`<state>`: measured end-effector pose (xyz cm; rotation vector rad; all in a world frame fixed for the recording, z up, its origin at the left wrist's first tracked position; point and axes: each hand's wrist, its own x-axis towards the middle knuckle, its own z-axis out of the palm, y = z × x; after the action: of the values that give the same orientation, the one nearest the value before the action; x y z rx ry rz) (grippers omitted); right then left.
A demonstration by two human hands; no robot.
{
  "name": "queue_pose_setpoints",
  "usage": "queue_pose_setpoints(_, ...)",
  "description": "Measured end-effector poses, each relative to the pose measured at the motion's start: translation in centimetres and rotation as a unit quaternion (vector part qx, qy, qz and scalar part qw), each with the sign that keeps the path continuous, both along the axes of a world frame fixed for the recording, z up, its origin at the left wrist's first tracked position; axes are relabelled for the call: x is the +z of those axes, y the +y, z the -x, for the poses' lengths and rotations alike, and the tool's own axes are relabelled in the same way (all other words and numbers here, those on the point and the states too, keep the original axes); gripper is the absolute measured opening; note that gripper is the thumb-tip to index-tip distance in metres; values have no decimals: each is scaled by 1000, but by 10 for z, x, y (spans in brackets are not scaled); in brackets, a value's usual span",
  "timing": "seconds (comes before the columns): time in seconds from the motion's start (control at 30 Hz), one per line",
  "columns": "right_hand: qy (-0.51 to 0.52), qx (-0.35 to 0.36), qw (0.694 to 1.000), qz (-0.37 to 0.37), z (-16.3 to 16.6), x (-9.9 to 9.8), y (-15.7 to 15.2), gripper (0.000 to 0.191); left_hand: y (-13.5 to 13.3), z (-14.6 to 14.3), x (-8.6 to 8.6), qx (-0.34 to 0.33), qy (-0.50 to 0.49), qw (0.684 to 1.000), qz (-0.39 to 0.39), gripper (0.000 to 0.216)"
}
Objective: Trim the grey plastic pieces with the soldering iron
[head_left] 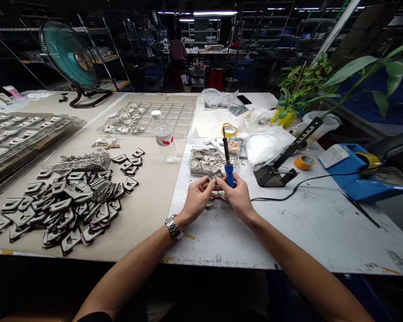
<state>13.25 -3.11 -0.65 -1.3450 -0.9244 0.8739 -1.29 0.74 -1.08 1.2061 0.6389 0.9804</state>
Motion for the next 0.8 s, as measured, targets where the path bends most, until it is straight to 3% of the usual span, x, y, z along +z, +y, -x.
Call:
queue_pose_setpoints(0.53,11,0,1000,-24,-7,-7,5,49,6,1,1,48,-8,997,68,48)
queue_pose_setpoints(0.8,56,25,998,-11,-9,-3,3,47,8,4,1,31,7,999,42,38)
